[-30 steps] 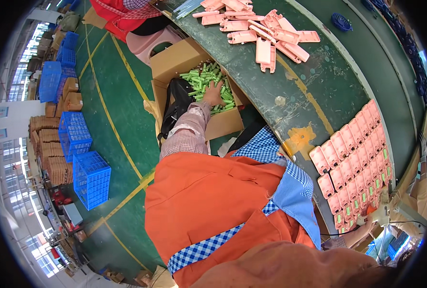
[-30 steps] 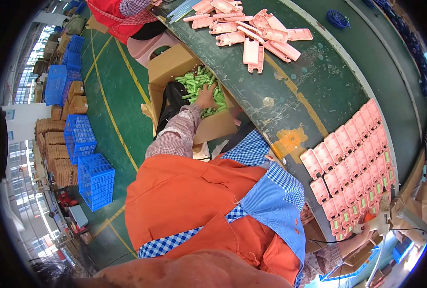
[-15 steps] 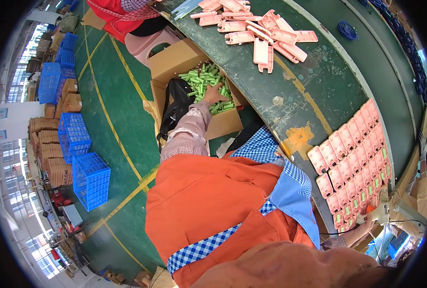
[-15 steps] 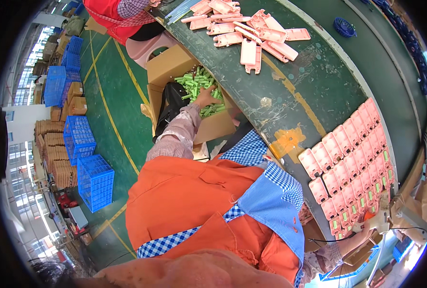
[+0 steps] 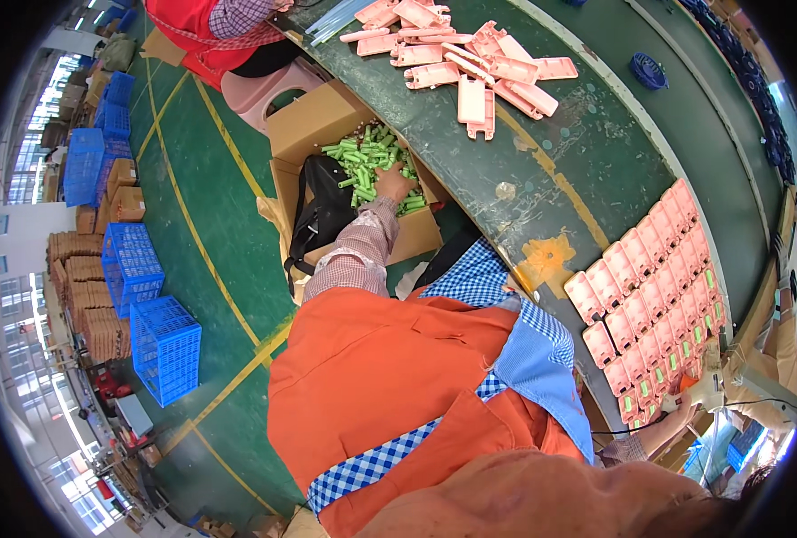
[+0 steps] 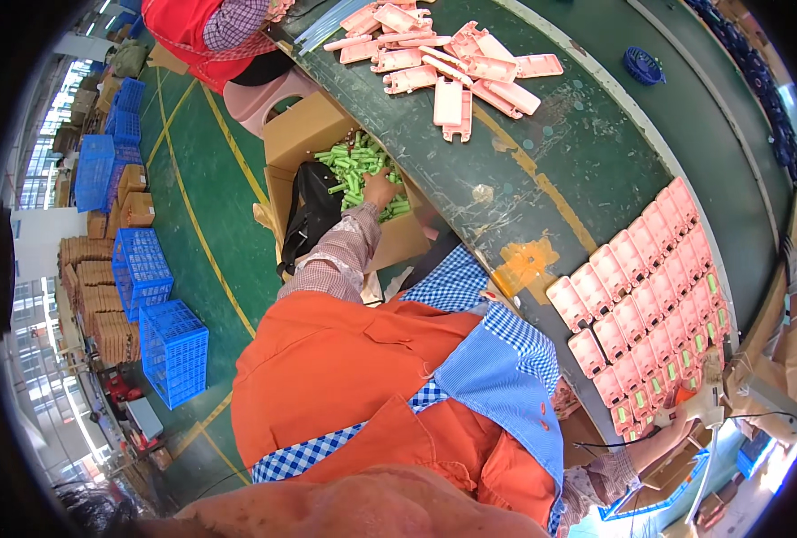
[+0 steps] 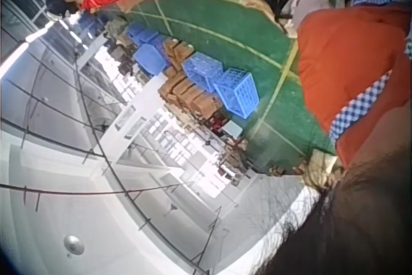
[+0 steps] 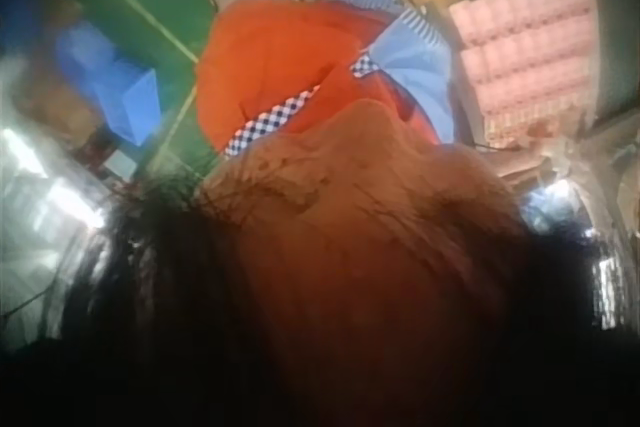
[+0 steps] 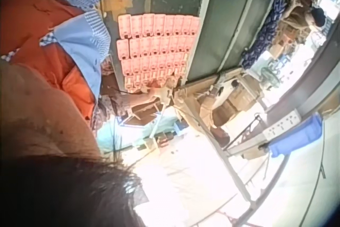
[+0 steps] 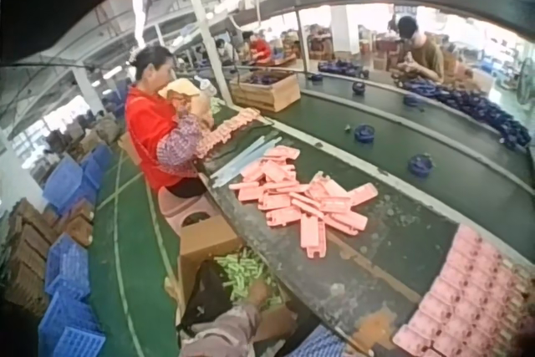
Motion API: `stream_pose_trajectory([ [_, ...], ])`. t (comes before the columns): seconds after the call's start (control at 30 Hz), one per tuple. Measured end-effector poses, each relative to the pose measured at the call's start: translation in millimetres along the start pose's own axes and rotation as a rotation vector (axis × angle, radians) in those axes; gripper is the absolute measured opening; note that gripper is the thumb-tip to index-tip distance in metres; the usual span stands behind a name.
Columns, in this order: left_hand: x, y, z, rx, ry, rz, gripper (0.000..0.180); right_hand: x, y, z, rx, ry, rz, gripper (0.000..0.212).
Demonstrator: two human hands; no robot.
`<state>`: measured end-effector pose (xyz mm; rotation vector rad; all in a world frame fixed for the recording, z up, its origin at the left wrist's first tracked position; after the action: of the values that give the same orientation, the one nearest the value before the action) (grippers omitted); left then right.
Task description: Assemble electronic components by gluing small green cylinders into pink plastic housings using a hot glue gun.
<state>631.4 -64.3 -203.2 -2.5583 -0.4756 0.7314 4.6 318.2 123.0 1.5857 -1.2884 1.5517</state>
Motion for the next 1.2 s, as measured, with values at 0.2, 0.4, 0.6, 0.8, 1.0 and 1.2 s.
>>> stream_pose_trajectory([
  [0.2, 37.4, 15.0, 6.7, -0.036, 0.021, 0.197, 0.068, -14.0, 36.2, -10.8, 0.131, 0.074, -0.135, 0.046],
  [0.4, 69.1, 23.6, 13.0, 0.020, -0.277, 0.102, 0.070, -27.1, 52.0, -27.1, 0.232, 0.075, -0.131, 0.043],
  [0.6, 77.4, 20.2, 0.3, 0.337, -0.886, -0.035, 0.091, -15.7, 41.3, -16.4, 0.275, 0.115, -0.178, 0.043],
  [0.8, 79.8, 14.4, -40.1, 0.254, -1.016, 0.155, 0.059, -6.3, 33.4, -7.4, 0.322, 0.135, -0.209, 0.042],
  [1.0, 61.0, -5.8, -93.8, 0.321, -1.357, 0.001, 0.020, -29.2, 55.3, -27.8, 0.384, 0.126, -0.238, 0.039],
  [1.2, 28.3, -58.7, -167.0, 0.257, -1.454, 0.072, 0.022, -14.7, 39.0, -16.3, 0.352, 0.176, -0.253, 0.041],
])
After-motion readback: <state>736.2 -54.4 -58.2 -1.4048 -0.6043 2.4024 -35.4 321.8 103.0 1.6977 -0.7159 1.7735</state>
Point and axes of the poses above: each hand's wrist, its own y-axis towards the middle knuckle, its own z-axis out of the palm, x = y × z, the point moved 7 cm from there along y, towards the middle knuckle, and after that the axes turned 10 degrees about x, right-handed, at the moved point
